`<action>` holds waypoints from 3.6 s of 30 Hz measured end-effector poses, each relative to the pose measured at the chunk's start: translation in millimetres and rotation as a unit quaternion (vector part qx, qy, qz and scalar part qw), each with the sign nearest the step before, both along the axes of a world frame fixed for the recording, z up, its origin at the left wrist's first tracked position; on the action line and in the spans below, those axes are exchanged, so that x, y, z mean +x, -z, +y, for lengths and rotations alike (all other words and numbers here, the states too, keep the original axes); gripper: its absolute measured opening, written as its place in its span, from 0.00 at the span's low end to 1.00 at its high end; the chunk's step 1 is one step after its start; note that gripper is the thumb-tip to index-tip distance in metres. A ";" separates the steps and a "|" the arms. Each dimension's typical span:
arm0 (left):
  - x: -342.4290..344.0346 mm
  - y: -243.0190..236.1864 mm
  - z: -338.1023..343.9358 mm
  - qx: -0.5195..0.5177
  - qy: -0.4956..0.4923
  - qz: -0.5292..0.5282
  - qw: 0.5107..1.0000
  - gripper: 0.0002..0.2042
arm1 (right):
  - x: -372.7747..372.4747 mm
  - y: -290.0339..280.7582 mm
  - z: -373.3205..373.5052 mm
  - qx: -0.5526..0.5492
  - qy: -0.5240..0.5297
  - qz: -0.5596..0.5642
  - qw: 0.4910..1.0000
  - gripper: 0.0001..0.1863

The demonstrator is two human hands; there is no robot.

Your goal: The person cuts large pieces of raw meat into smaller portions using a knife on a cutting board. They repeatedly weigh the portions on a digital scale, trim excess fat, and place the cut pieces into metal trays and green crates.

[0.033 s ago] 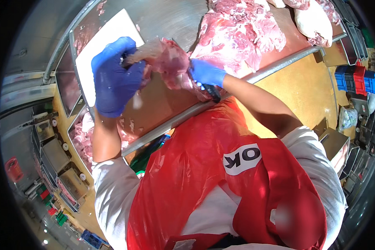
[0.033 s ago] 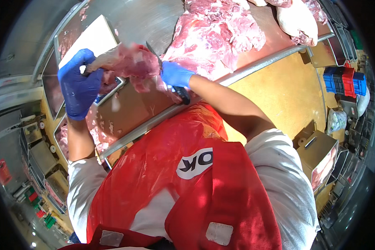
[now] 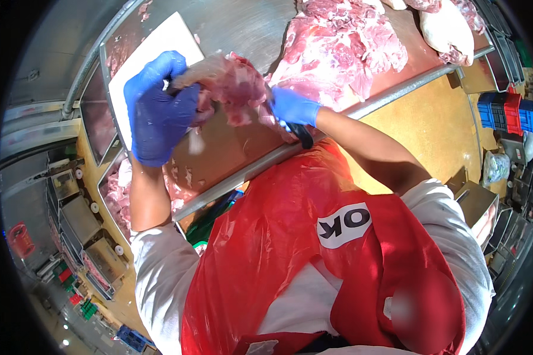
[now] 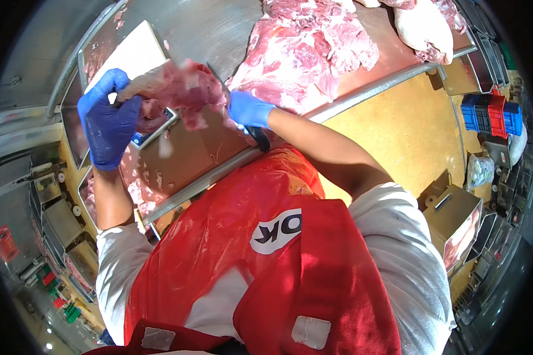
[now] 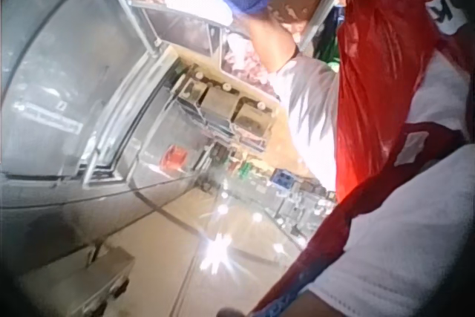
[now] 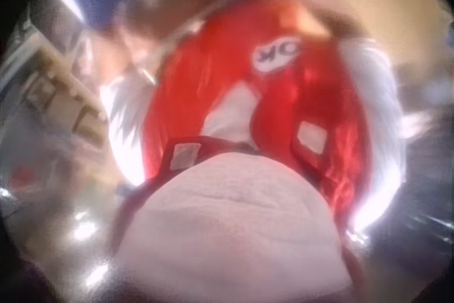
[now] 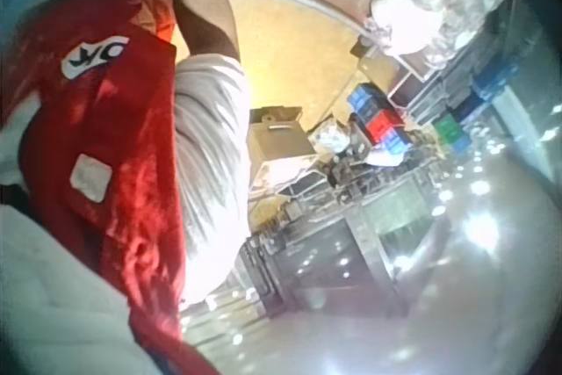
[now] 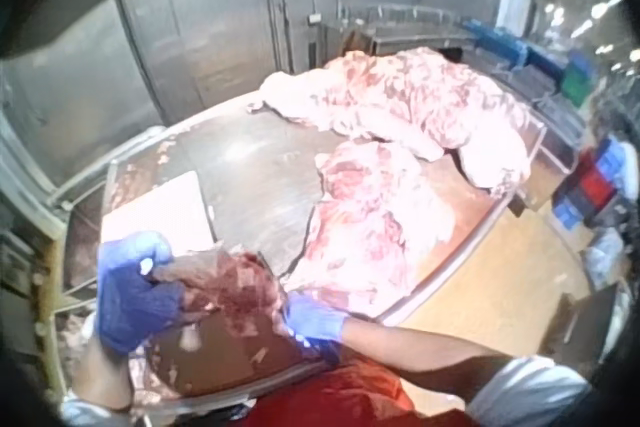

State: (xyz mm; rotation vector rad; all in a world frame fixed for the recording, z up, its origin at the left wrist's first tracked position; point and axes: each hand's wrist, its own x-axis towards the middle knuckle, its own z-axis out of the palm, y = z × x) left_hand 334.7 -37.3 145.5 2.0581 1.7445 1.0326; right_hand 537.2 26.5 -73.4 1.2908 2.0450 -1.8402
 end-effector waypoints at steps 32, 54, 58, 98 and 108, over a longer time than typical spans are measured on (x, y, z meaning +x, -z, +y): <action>-133.4 -143.6 -145.6 0.081 -0.174 0.244 0.950 0.09 | 104.5 40.5 -48.1 -0.032 0.297 0.199 0.933 0.09; -58.0 251.1 -100.2 -0.378 0.013 -0.198 0.904 0.27 | 232.9 54.4 -25.9 0.096 0.420 0.143 0.891 0.10; 33.8 318.5 -92.3 -0.359 -0.113 -0.665 0.646 0.30 | 213.0 1.1 17.2 0.135 0.374 0.126 0.909 0.08; 122.6 254.4 137.0 -0.044 -0.226 0.082 0.970 0.56 | 235.3 49.3 186.9 0.031 0.190 0.243 0.951 0.10; 89.8 236.6 152.6 -0.113 -0.288 -0.516 0.799 0.35 | 215.7 52.5 201.4 0.010 0.218 0.227 0.949 0.10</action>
